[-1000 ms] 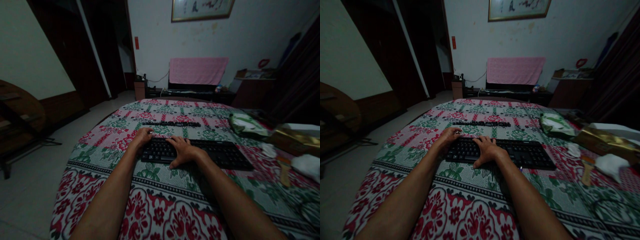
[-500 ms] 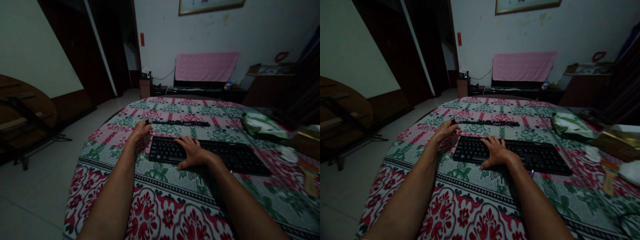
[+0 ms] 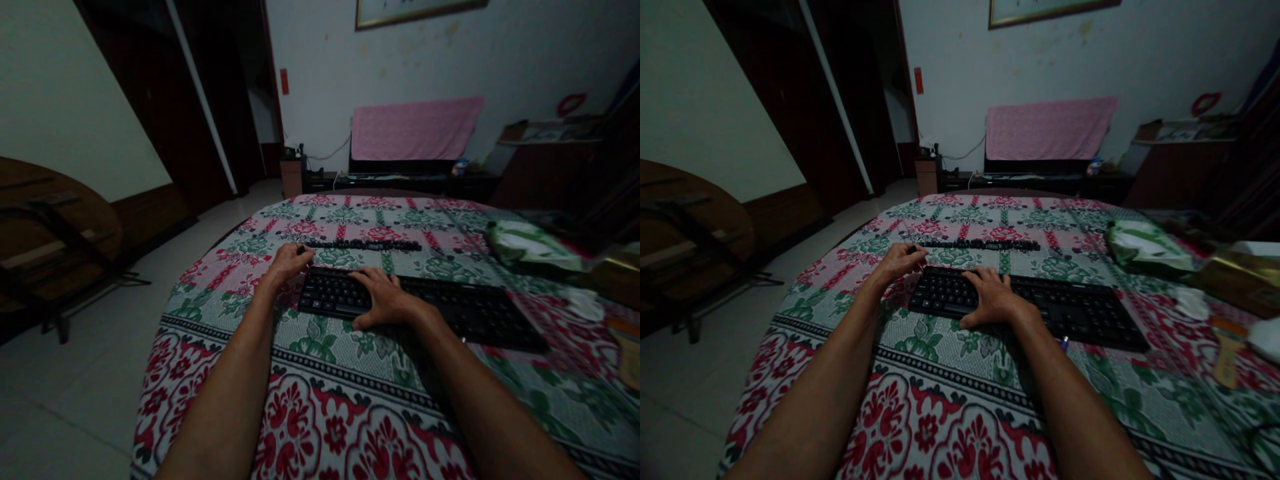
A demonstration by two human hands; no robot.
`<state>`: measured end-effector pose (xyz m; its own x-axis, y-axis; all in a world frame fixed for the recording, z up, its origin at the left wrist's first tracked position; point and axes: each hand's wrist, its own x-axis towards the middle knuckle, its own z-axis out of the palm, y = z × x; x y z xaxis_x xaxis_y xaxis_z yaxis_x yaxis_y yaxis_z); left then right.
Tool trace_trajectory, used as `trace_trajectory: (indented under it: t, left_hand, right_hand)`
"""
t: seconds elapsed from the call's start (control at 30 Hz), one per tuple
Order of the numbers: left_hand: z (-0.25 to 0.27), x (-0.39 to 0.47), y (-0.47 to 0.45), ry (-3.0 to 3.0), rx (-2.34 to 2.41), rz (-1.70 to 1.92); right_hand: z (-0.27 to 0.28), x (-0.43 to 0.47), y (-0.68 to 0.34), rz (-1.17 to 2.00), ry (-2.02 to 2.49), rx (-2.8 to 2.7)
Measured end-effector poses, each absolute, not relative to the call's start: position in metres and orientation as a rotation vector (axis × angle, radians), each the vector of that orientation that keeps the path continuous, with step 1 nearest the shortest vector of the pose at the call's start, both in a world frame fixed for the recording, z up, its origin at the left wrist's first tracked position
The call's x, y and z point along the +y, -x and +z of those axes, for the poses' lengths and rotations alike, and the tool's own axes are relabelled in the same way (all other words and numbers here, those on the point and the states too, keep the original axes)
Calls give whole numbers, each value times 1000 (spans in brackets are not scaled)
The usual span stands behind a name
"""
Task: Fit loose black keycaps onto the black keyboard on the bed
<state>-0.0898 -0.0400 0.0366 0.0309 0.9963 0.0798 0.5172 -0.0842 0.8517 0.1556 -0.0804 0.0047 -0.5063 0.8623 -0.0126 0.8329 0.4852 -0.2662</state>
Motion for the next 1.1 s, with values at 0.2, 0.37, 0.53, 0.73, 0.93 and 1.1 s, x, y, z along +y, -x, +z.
trace_trajectory:
  t: [0.2,0.37,0.53,0.73,0.93,1.1]
  left_hand:
    - [24,-30,91,-1731,1601,976]
    - [21,-31,95,-1822,1718,943]
    - [22,-35,91,-1816,1687,920]
    - [25,-38,87,-1722,1568,839]
    - [22,-38,89,-1749,1590,876]
    - [20,-36,92,-1758,1647,856]
  right_hand:
    - [6,-75,-152,384,1533,-2605]
    - [5,-71,-150,364,1555,-2597]
    - [7,-73,-149,345,1568,-2593]
    - [8,-76,-149,331,1568,-2596]
    - [10,-78,-148,322,1575,-2593]
    - [8,-78,-148,329,1578,-2590]
